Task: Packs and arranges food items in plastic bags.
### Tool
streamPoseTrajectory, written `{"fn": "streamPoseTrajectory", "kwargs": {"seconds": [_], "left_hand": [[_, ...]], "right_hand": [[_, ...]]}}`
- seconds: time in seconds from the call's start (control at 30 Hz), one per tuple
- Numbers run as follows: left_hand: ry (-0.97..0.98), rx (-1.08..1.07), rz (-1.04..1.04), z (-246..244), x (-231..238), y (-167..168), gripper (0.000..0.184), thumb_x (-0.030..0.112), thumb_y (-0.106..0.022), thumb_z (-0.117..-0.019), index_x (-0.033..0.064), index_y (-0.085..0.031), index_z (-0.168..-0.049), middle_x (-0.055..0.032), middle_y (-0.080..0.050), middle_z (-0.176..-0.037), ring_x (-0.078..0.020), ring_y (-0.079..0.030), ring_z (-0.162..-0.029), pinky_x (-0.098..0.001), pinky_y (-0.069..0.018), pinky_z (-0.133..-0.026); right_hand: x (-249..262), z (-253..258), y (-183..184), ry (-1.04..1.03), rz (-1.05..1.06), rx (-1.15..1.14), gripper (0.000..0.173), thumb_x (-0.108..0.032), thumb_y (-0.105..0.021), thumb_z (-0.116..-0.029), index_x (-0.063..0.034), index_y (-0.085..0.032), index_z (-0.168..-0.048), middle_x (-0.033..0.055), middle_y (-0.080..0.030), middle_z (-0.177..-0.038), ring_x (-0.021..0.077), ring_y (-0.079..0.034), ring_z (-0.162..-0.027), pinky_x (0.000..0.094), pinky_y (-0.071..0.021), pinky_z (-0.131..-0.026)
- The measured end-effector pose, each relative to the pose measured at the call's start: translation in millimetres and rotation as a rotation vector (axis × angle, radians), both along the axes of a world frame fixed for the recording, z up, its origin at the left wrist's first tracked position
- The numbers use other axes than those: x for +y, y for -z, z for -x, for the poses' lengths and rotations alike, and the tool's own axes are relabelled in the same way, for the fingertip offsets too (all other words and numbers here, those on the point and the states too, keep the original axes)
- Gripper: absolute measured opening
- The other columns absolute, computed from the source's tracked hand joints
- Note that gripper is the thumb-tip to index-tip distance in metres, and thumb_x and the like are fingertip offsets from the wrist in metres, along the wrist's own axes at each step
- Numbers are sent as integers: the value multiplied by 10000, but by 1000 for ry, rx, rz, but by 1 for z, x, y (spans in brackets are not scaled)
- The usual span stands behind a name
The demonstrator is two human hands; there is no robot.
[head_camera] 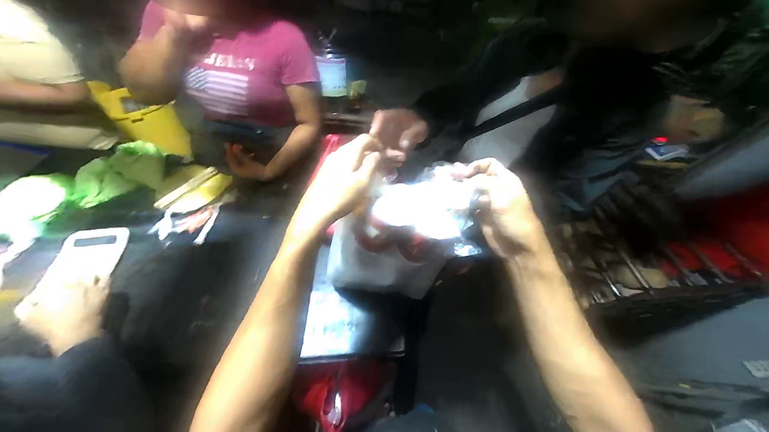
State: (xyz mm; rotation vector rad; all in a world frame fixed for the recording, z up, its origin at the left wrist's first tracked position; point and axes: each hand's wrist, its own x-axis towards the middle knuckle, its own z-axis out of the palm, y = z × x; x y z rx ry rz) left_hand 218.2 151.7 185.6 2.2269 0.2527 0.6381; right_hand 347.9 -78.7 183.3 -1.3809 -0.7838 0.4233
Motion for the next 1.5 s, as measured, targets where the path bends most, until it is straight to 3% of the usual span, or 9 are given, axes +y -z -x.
{"fn": "streamPoseTrajectory", "kwargs": {"seconds": [0.13,0.33,0.43,0.57,0.8,1.0,1.1,1.27,1.5], "left_hand": [[8,0,56,-1,-18,0,305,242,-436,-1095,56,-596,-1275,-123,-688,-1050,-208,-656,-867,-451,-541,-771],[54,-97,143,-13,-28,22,330,280,-494,-1073,88,-583,-1326,-81,-668,-1198,-149,-651,-1060,-414,-538,-927],[82,-110,157,-11,-34,33,372,296,-480,-1063,85,-574,-1355,-86,-652,-1260,-154,-622,-1165,-420,-508,-1002],[79,-75,236,-1,-43,57,396,333,-487,-1048,105,-582,-1358,-62,-655,-1278,-137,-625,-1178,-398,-528,-992],[122,60,360,32,-63,132,405,299,-501,-1053,50,-575,-1363,-118,-621,-1347,-145,-624,-1203,-335,-545,-986],[59,432,-8,67,-82,211,462,393,-496,-1049,65,-622,-1349,-175,-623,-1350,-334,-583,-1274,-504,-458,-1084],[41,653,-33,85,-108,234,510,421,-566,-1018,88,-594,-1402,-208,-472,-1529,-443,-375,-1452,-638,-333,-1143],[-35,853,-43,108,-152,270,810,647,-597,-925,244,-379,-1593,-137,-154,-1710,-455,-69,-1560,-782,-79,-1147],[-206,857,-288,104,-180,300,733,613,-484,-980,353,-262,-1629,-119,-174,-1709,-447,-115,-1558,-794,-41,-1136]], "right_hand": [[-16,-10,-9,123,-12,-64,262,-102,-464,-976,-35,-640,-1159,113,-613,-1328,201,-608,-1193,386,-567,-891],[-36,-10,-13,209,-182,-76,337,-121,-423,-1041,-66,-666,-1269,50,-633,-1318,109,-621,-1032,251,-535,-792],[-39,-2,-4,225,-116,-102,340,-98,-415,-1041,-50,-670,-1261,54,-655,-1291,113,-628,-1043,274,-531,-852],[-41,6,10,180,-64,-136,349,-76,-417,-1009,-20,-689,-1220,106,-634,-1397,227,-565,-1333,414,-489,-1093],[-45,4,46,52,-3,-94,346,-48,-375,-1047,49,-676,-1189,176,-711,-1226,264,-677,-1157,411,-555,-1014],[-47,17,81,-41,108,-104,335,-40,-370,-1061,63,-667,-1178,146,-741,-1158,225,-709,-1115,378,-577,-1017],[-48,31,105,-74,273,-186,312,-96,-426,-1062,18,-678,-1206,78,-751,-1150,124,-703,-1102,298,-565,-1004],[-50,67,157,-408,617,-308,360,-255,-464,-1071,-96,-678,-1315,55,-706,-1270,133,-655,-1191,367,-517,-1059],[-55,116,181,-1142,603,-519,419,-320,-479,-1078,-110,-590,-1422,153,-645,-1352,327,-603,-1273,571,-446,-1079]]}}
